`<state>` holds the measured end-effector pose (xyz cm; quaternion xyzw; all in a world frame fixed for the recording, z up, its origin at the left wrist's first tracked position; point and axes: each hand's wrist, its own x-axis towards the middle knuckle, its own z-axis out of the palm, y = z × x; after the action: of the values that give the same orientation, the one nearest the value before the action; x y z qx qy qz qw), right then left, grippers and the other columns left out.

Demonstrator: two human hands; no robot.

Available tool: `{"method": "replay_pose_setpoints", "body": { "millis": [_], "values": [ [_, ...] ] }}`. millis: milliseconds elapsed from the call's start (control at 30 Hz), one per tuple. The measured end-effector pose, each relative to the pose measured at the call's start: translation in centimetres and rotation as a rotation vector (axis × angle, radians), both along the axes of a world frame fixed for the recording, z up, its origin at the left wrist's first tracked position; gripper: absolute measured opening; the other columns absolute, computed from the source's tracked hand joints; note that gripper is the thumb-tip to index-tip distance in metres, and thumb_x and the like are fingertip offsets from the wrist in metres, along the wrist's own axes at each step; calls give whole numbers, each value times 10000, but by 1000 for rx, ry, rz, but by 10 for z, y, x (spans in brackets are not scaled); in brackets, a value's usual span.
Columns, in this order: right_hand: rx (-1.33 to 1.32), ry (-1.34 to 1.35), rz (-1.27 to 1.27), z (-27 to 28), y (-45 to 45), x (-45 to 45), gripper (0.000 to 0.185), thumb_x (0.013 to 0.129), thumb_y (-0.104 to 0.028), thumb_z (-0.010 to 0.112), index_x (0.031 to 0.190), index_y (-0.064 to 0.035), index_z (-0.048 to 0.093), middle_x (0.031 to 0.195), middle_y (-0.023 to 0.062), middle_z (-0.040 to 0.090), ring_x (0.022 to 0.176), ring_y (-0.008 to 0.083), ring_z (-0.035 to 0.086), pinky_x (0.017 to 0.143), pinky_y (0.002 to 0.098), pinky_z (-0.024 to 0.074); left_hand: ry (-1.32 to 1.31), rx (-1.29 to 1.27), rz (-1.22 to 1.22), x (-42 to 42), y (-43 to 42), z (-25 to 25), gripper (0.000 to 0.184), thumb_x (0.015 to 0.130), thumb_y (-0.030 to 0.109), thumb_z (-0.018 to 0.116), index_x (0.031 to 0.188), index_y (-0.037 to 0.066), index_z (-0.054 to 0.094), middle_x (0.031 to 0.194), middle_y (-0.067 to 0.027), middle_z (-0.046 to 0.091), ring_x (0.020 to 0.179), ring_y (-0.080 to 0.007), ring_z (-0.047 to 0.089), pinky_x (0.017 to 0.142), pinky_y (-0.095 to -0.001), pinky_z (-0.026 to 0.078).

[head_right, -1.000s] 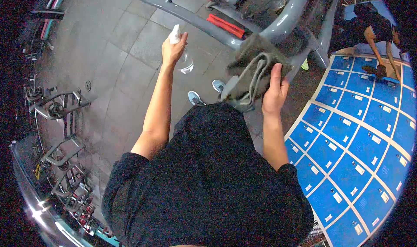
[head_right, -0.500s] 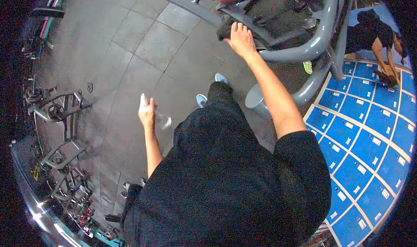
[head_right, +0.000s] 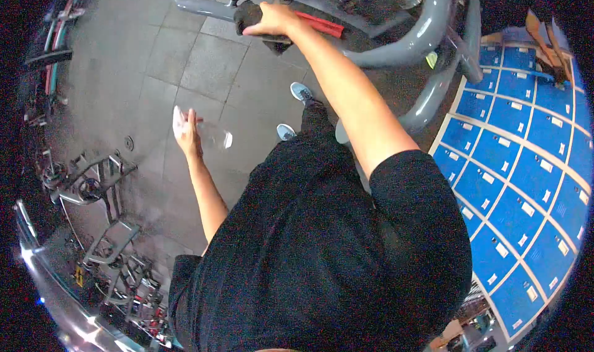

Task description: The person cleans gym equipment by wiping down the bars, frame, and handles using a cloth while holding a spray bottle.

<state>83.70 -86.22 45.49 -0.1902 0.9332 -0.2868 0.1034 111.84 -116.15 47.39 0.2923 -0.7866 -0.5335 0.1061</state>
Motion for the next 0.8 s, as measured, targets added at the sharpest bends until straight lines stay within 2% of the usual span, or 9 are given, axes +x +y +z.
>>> {"method": "replay_pose_setpoints", "body": {
  "millis": [100, 200, 400, 500, 533, 600, 667, 733, 800],
  "values": [
    [157, 404, -91, -10, 45, 76, 706, 734, -367, 890, 1211, -4, 518, 1185, 237, 622, 1113, 395, 644, 899, 487, 560, 84, 73, -64, -35, 20, 27, 433, 1018, 266, 689, 1294, -50, 580, 836, -37, 660, 792, -127, 625, 808, -294, 484],
    [390, 413, -238, -1, 89, 137, 632, 736, -217, 879, 1211, -17, 515, 1156, 184, 589, 1073, 371, 603, 873, 504, 544, 147, 131, -99, -38, 18, 18, 322, 1022, 257, 684, 1147, -29, 604, 883, -63, 665, 767, -149, 633, 789, -298, 483],
    [375, 211, -318, -2, 77, 94, 669, 671, -256, 868, 1212, 26, 593, 1064, 205, 692, 974, 354, 685, 861, 458, 560, 110, 175, 76, 18, 17, 11, 477, 1002, 207, 709, 1366, -53, 544, 957, -75, 665, 779, -135, 657, 693, -311, 553],
    [232, -366, -166, 30, 82, 59, 438, 545, -234, 818, 885, 30, 737, 899, 176, 773, 809, 276, 741, 730, 380, 572, -32, 172, 120, 44, 15, 21, 634, 1003, 183, 690, 1508, -80, 412, 921, -72, 662, 796, -135, 632, 807, -287, 516],
    [47, -554, -50, 6, 99, 39, 526, 503, -341, 885, 892, -1, 787, 918, 139, 780, 818, 233, 730, 750, 389, 560, -31, 178, 115, 48, 13, 13, 634, 1003, 183, 690, 1508, -80, 412, 921, -72, 662, 796, -135, 632, 807, -287, 516],
    [-98, -786, 57, 1, 101, 25, 514, 495, -359, 896, 854, -6, 791, 908, 120, 776, 811, 180, 700, 737, 365, 540, -50, 153, 103, 55, 4, 1, 659, 1002, 187, 689, 1523, -85, 392, 902, -70, 667, 804, -143, 634, 837, -299, 512],
    [-31, -707, 21, 2, 99, 43, 525, 547, -316, 876, 940, 16, 771, 976, 130, 778, 861, 222, 726, 759, 365, 556, -47, 124, 98, 55, 4, 1, 661, 999, 185, 692, 1521, -86, 393, 908, -74, 665, 807, -148, 634, 848, -314, 509],
    [211, -32, -286, 34, 80, 89, 621, 586, -302, 887, 1082, 24, 706, 1038, 158, 757, 930, 283, 737, 792, 376, 573, -23, 194, 128, 50, 10, 16, 660, 996, 185, 694, 1521, -83, 397, 894, -72, 669, 811, -153, 633, 884, -322, 496],
    [366, 472, -354, -5, 70, 114, 637, 656, -393, 890, 1083, -27, 590, 991, 208, 710, 953, 376, 724, 840, 491, 586, -24, 180, 103, 46, 5, 14, 666, 996, 181, 696, 1526, -79, 388, 947, -86, 656, 811, -155, 631, 829, -330, 541]
  ]
}}
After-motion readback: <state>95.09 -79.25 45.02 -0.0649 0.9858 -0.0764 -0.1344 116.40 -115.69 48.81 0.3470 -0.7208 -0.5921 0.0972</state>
